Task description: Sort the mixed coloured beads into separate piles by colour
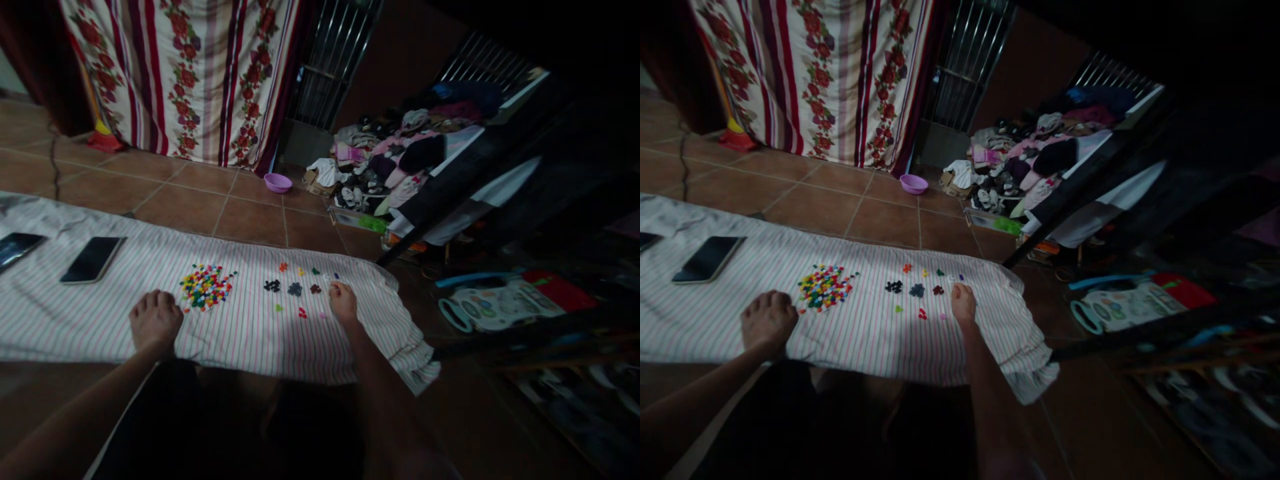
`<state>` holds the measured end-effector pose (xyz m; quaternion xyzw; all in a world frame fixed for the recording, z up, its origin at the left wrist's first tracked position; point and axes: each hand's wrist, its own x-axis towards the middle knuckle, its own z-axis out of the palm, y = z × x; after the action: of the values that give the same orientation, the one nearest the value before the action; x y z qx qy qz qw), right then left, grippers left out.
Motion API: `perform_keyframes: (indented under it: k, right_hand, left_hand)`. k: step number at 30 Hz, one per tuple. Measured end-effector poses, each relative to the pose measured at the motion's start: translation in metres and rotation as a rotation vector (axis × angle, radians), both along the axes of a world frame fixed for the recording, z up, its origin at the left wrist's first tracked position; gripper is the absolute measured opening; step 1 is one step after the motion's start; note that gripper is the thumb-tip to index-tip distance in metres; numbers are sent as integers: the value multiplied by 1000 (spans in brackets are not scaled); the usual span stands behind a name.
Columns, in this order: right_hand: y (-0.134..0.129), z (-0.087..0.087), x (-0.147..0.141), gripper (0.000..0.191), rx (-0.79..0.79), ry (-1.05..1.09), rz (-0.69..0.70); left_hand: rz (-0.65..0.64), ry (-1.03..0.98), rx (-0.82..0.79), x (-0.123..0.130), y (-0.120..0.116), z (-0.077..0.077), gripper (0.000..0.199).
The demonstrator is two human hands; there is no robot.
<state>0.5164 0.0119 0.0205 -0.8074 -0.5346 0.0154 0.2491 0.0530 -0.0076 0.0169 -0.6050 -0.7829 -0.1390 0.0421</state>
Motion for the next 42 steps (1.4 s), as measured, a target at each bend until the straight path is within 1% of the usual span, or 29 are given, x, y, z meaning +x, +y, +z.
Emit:
perform_keyframes:
  k: [3, 5, 8, 10, 15, 18, 21, 24, 27, 36, 42]
  right_hand:
    - [5, 3, -19, 32, 110, 43, 89]
    - [8, 5, -40, 31, 141, 79, 189]
    - [11, 5, -85, 29, 150, 130, 335]
    - [11, 2, -118, 28, 142, 167, 425]
    - [7, -14, -193, 30, 83, 224, 672]
    - [8, -24, -227, 30, 53, 229, 741]
    - [12, -30, -251, 30, 9, 206, 728]
    - [16, -34, -267, 30, -26, 161, 704]
    - [15, -36, -274, 29, -37, 119, 657]
    - [6, -37, -279, 20, 2, 129, 600]
    - [4, -38, -280, 14, 43, 142, 602]
  left_hand:
    - [-15, -2, 25, -1, 1, -3, 27]
    - [-12, -13, 40, -2, 2, -5, 28]
    - [-15, -46, 59, -4, 4, -9, 28]
    - [-24, -53, 78, -4, 4, -10, 28]
    - [-23, -49, 107, -5, 5, -13, 25]
    - [-28, -64, 113, -6, 5, -14, 24]
    - [-30, -71, 120, -6, 5, -15, 24]
    - [-28, -76, 127, -6, 5, -16, 25]
    - [-28, -90, 125, -7, 5, -17, 25]
    - [-34, -106, 115, -7, 6, -16, 26]
    - [-27, -78, 108, -6, 5, -15, 24]
